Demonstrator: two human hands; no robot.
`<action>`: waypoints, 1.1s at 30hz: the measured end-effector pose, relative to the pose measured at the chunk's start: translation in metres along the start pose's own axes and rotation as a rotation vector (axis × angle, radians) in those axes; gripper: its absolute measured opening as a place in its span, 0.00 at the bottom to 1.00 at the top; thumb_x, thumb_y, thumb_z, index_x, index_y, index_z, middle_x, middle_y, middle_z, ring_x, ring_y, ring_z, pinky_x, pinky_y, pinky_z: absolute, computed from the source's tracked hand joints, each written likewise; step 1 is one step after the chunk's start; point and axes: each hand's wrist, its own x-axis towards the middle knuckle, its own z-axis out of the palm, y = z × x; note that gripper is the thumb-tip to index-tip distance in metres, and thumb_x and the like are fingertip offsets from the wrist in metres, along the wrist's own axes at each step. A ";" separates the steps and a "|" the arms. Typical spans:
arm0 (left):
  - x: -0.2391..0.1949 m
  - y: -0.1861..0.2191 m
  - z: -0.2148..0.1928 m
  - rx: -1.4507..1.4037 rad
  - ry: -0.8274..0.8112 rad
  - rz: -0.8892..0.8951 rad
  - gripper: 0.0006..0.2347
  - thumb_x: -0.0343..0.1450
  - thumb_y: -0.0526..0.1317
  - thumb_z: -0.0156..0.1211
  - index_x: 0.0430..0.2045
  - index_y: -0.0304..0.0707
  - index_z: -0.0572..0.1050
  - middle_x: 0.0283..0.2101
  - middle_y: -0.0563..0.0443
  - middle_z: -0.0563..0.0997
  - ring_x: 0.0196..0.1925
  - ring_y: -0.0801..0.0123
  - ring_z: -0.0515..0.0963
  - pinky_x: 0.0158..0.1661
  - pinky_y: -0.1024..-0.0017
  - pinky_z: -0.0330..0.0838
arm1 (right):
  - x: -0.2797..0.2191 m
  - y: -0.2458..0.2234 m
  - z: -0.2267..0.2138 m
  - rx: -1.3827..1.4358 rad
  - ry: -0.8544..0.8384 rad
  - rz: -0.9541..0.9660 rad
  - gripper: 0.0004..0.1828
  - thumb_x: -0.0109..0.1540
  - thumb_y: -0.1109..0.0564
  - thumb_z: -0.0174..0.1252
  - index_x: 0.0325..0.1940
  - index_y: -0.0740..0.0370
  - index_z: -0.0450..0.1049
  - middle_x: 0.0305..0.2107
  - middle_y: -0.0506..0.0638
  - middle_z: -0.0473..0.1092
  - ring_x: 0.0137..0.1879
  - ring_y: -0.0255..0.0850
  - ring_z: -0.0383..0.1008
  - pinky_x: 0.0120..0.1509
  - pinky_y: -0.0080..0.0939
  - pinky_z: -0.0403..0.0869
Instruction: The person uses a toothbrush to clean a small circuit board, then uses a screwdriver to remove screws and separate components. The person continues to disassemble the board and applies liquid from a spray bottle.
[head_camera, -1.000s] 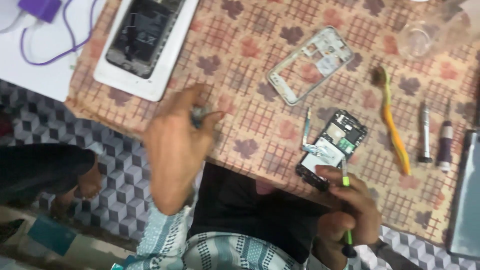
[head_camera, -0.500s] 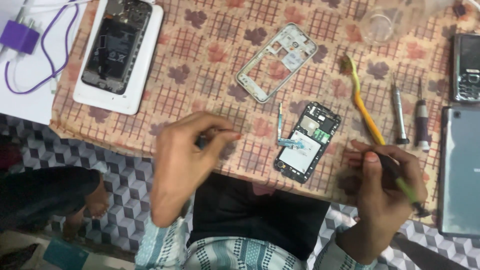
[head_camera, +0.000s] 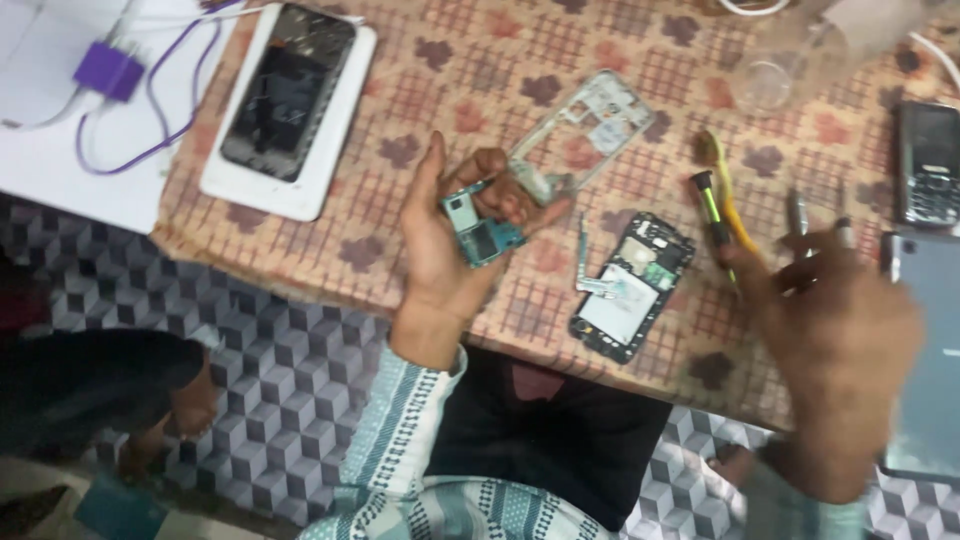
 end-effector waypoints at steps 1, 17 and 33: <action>-0.001 0.001 -0.005 -0.131 -0.059 -0.011 0.25 0.85 0.56 0.41 0.41 0.29 0.74 0.32 0.41 0.79 0.39 0.56 0.80 0.64 0.35 0.71 | 0.010 -0.002 -0.003 0.172 0.010 0.025 0.20 0.62 0.51 0.73 0.44 0.70 0.76 0.26 0.57 0.75 0.27 0.45 0.74 0.28 0.40 0.68; -0.022 0.003 -0.006 0.269 0.295 -0.112 0.32 0.75 0.67 0.32 0.37 0.35 0.76 0.44 0.33 0.80 0.45 0.53 0.81 0.43 0.52 0.77 | 0.013 -0.129 -0.039 0.691 0.192 -0.388 0.08 0.62 0.69 0.64 0.44 0.64 0.77 0.39 0.56 0.78 0.41 0.40 0.81 0.42 0.37 0.78; -0.029 0.012 -0.028 -0.291 0.129 -0.201 0.20 0.80 0.56 0.42 0.39 0.36 0.72 0.51 0.32 0.78 0.54 0.42 0.78 0.47 0.47 0.80 | -0.007 -0.059 -0.003 0.458 0.001 0.109 0.23 0.69 0.61 0.64 0.67 0.70 0.72 0.46 0.59 0.76 0.43 0.48 0.79 0.45 0.42 0.77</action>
